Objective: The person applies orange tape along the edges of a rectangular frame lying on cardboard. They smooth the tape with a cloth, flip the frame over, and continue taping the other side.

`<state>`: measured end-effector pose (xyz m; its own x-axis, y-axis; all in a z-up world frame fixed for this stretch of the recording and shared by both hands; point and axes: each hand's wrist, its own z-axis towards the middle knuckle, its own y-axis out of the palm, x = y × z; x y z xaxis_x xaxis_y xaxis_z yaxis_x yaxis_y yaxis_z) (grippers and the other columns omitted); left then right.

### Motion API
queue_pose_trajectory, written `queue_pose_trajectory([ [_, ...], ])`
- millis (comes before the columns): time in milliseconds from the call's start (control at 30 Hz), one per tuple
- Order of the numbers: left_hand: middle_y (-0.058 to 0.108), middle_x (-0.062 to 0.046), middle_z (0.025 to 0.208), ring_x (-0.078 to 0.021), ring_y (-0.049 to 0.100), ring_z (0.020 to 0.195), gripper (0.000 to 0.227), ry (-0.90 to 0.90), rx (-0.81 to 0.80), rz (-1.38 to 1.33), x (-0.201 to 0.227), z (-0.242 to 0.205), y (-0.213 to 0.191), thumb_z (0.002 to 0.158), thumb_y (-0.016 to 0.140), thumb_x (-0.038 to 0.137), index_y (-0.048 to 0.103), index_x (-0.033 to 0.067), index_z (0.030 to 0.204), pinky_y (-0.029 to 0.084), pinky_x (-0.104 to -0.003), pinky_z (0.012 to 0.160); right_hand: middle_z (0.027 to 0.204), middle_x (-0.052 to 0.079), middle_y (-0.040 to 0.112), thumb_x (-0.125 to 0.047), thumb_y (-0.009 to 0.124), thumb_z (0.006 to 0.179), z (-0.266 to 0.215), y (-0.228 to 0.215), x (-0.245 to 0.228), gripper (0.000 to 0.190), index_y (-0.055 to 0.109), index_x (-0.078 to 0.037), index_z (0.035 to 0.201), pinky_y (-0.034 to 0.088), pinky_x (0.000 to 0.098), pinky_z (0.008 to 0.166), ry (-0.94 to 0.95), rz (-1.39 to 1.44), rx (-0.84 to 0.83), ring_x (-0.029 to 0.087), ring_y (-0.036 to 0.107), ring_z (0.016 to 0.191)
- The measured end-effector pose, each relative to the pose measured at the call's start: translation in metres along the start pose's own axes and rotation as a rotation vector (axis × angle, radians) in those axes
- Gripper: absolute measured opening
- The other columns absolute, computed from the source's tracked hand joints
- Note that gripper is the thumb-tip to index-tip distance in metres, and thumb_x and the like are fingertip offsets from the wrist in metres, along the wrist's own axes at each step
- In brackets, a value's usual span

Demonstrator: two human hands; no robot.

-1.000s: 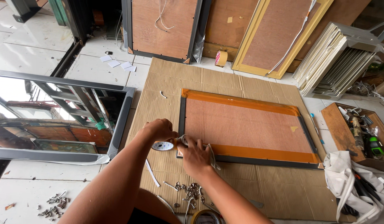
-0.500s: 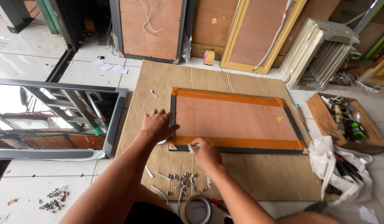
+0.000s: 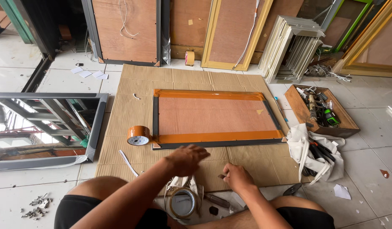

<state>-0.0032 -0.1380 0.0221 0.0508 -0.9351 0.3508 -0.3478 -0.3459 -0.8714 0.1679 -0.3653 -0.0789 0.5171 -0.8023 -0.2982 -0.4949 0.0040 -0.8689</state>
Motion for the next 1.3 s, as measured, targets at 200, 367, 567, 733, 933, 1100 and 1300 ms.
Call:
queue_pose_trajectory([
  [200,0.046,-0.006,0.176,-0.0302,0.041,0.161,0.063,-0.196,0.276,-0.069,-0.063,-0.021,-0.030,0.112,0.059,0.038,0.045,0.0217,0.171,0.034,-0.064,0.131,0.069,-0.001,0.062,-0.034,0.068,0.113,0.001,-0.021,-0.041,0.056,0.046,-0.018,0.064,0.046,0.0409,0.066,0.034,-0.162,-0.152,0.019,0.061,0.065],
  [367,0.061,-0.007,0.158,-0.0355,0.054,0.148,0.070,-0.428,0.301,-0.032,-0.145,-0.035,-0.037,0.099,0.074,0.047,0.054,0.0240,0.162,0.049,-0.066,0.113,0.104,0.013,0.083,-0.046,0.049,0.112,0.030,-0.006,-0.125,0.038,0.067,-0.012,0.111,0.052,0.0531,0.086,-0.040,0.023,-0.037,0.037,0.077,0.098],
  [567,0.057,-0.009,0.163,-0.0347,0.056,0.149,0.093,-0.721,0.173,-0.330,-0.215,-0.050,-0.037,0.086,0.076,0.060,0.046,0.0239,0.167,0.053,-0.055,0.110,0.083,0.003,0.086,-0.040,0.057,0.110,0.065,0.009,-0.226,0.025,0.061,-0.018,0.101,0.053,0.0447,0.084,-0.166,0.172,0.019,0.025,0.082,0.086],
  [733,0.074,-0.007,0.094,-0.0291,0.070,0.085,0.042,-0.739,0.052,-0.306,-0.213,-0.042,-0.054,0.081,0.080,0.053,0.077,0.0125,0.094,0.052,-0.042,0.070,0.083,0.002,0.088,-0.037,0.055,0.107,0.081,0.025,-0.273,0.021,0.063,-0.018,0.105,0.054,0.0441,0.090,-0.142,0.236,0.019,0.026,0.080,0.095],
  [933,0.076,0.000,0.115,-0.0231,0.071,0.101,0.036,-0.692,-0.012,-0.422,-0.223,-0.039,-0.061,0.081,0.079,0.034,0.083,0.0218,0.114,0.057,-0.039,0.075,0.101,0.019,0.082,-0.035,0.055,0.104,0.116,0.071,-0.278,0.027,0.069,-0.013,0.101,0.054,0.0541,0.086,-0.192,0.176,0.121,0.044,0.076,0.098],
  [1100,0.073,-0.002,0.115,-0.0224,0.062,0.098,0.035,-0.557,-0.111,-0.439,-0.218,-0.040,-0.066,0.091,0.064,0.020,0.066,0.0166,0.126,0.051,-0.038,0.077,0.110,0.022,0.083,-0.031,0.052,0.104,0.114,0.079,-0.293,0.030,0.074,-0.012,0.111,0.056,0.0580,0.089,-0.200,0.204,0.098,0.050,0.075,0.107],
  [1300,0.069,0.010,0.096,-0.0156,0.060,0.097,0.030,-0.646,-0.189,-0.391,-0.212,-0.030,-0.062,0.095,0.042,0.025,0.071,0.0272,0.086,0.033,-0.053,0.123,0.116,0.022,0.081,-0.032,0.053,0.107,0.147,0.115,-0.275,0.029,0.072,-0.016,0.122,0.057,0.0627,0.093,-0.279,0.099,0.182,0.053,0.074,0.109],
])
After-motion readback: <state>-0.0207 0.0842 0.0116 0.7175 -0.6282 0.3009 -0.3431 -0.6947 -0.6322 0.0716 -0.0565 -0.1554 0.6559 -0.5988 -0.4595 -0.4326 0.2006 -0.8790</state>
